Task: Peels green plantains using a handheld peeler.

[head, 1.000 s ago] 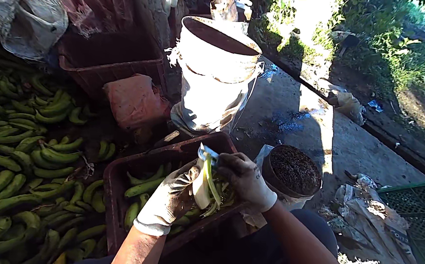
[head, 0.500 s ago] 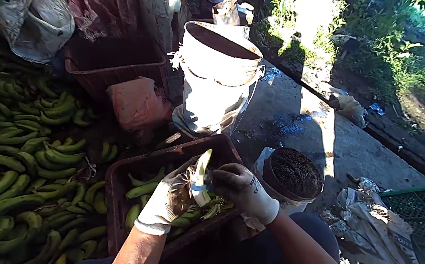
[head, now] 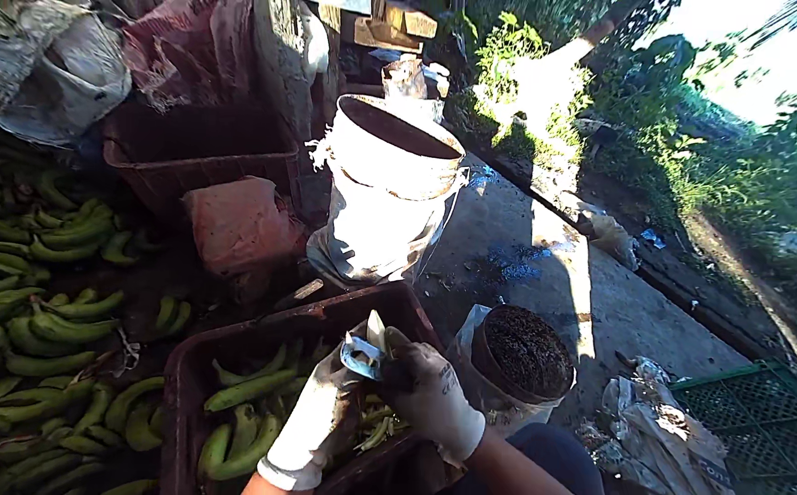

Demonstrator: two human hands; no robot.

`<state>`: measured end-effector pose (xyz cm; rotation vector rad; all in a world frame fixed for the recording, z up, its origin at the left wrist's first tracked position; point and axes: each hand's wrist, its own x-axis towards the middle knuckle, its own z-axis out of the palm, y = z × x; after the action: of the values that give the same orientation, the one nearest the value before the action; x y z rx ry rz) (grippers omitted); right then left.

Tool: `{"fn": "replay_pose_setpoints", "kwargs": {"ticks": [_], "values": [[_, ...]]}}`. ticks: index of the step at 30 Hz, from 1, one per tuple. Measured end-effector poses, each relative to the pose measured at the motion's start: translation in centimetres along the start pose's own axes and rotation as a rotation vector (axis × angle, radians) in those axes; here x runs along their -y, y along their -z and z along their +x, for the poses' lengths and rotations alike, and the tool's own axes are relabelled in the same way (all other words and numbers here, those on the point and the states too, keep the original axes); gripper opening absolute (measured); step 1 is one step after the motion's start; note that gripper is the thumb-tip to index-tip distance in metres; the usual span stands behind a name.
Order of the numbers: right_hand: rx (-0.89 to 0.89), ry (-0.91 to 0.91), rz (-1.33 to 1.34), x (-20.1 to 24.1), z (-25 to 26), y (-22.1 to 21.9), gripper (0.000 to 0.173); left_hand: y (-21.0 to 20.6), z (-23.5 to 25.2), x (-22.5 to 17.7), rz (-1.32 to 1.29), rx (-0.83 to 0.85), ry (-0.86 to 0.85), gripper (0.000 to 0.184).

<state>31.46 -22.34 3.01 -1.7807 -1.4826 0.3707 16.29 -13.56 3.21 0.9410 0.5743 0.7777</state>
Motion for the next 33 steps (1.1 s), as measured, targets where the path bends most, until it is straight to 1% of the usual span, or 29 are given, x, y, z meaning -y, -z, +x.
{"fn": "replay_pose_setpoints", "kwargs": {"ticks": [1, 3, 5, 6, 7, 8, 9, 10, 11, 12, 13, 14, 16, 17, 18, 19, 20, 21, 22, 24, 26, 28, 31, 33], "values": [[-0.059, 0.058, -0.065, 0.0, 0.3, 0.0, 0.069, -0.1, -0.1, -0.6, -0.012, 0.004, -0.001, 0.039], [-0.245, 0.143, -0.061, 0.9, 2.8, 1.9, 0.057, 0.6, 0.2, -2.6, -0.073, -0.001, -0.002, 0.035], [-0.432, 0.198, -0.087, 3.2, 7.9, 6.2, 0.051, 2.7, 0.6, -4.8, -0.116, -0.024, -0.066, 0.036], [-0.477, 0.192, -0.129, 4.4, 10.9, 8.9, 0.054, 3.8, 0.6, -5.9, -0.107, -0.051, -0.116, 0.037], [-0.524, 0.181, -0.198, 5.5, 14.1, 11.6, 0.053, 4.8, 0.4, -7.0, -0.084, -0.109, -0.157, 0.036], [-0.603, 0.202, -0.273, 6.0, 17.6, 13.8, 0.045, 5.9, 0.1, -7.9, -0.053, -0.189, -0.194, 0.033], [-0.643, 0.222, -0.332, 6.5, 20.3, 15.7, 0.037, 6.9, -0.5, -8.7, -0.018, -0.263, -0.236, 0.031], [-0.641, 0.244, -0.347, 6.9, 21.9, 16.8, 0.03, 7.7, -1.1, -9.6, 0.012, -0.341, -0.278, 0.03], [-0.605, 0.25, -0.351, 7.6, 22.4, 17.1, 0.031, 8.4, -1.4, -10.6, 0.026, -0.402, -0.318, 0.028], [-0.576, 0.262, -0.396, 8.7, 22.1, 16.6, 0.039, 9.0, -1.8, -11.5, 0.04, -0.45, -0.348, 0.028], [-0.524, 0.305, -0.39, 9.4, 20.9, 14.7, 0.041, 9.5, -2.1, -12.3, 0.057, -0.492, -0.369, 0.028], [-0.419, 0.311, -0.346, 9.8, 18.8, 11.9, 0.041, 10.1, -2.3, -12.8, 0.058, -0.526, -0.394, 0.028], [-0.14, 0.157, -0.225, 10.0, 13.3, 4.1, 0.041, 11.2, -2.4, -13.3, 0.018, -0.55, -0.442, 0.029], [0.013, 0.05, -0.172, 8.5, 11.4, -0.4, 0.036, 11.6, -2.5, -13.4, 0.0, -0.555, -0.45, 0.028], [0.217, -0.065, -0.172, 6.4, 9.6, -4.8, 0.033, 11.9, -2.6, -13.4, -0.018, -0.56, -0.451, 0.028], [0.463, -0.174, -0.201, 4.4, 7.9, -8.7, 0.035, 12.0, -2.5, -13.5, -0.034, -0.566, -0.448, 0.028], [0.661, -0.246, -0.219, 2.4, 6.3, -12.5, 0.036, 12.2, -2.5, -13.6, -0.038, -0.557, -0.442, 0.028], [0.801, -0.272, -0.232, 1.0, 4.5, -15.8, 0.036, 12.3, -2.5, -13.7, -0.047, -0.545, -0.444, 0.029], [0.898, -0.263, -0.25, 0.1, 2.7, -18.4, 0.041, 12.4, -2.5, -13.7, -0.056, -0.543, -0.447, 0.029], [0.994, -0.189, -0.332, -0.2, 0.0, -21.6, 0.06, 12.8, -2.6, -13.9, -0.047, -0.539, -0.437, 0.029], [0.965, -0.101, -0.434, -0.1, -0.8, -23.0, 0.066, 12.9, -2.6, -13.9, -0.034, -0.533, -0.43, 0.029], [0.959, -0.039, -0.485, -0.1, -0.6, -23.2, 0.072, 12.8, -2.3, -13.7, -0.024, -0.543, -0.42, 0.028], [0.977, 0.018, -0.524, 0.2, -0.4, -22.4, 0.07, 12.3, -1.8, -13.2, 0.0, -0.525, -0.398, 0.029], [0.954, -0.019, -0.494, 0.1, -0.5, -21.2, 0.063, 11.9, -1.6, -12.8, 0.003, -0.518, -0.375, 0.03]]}}
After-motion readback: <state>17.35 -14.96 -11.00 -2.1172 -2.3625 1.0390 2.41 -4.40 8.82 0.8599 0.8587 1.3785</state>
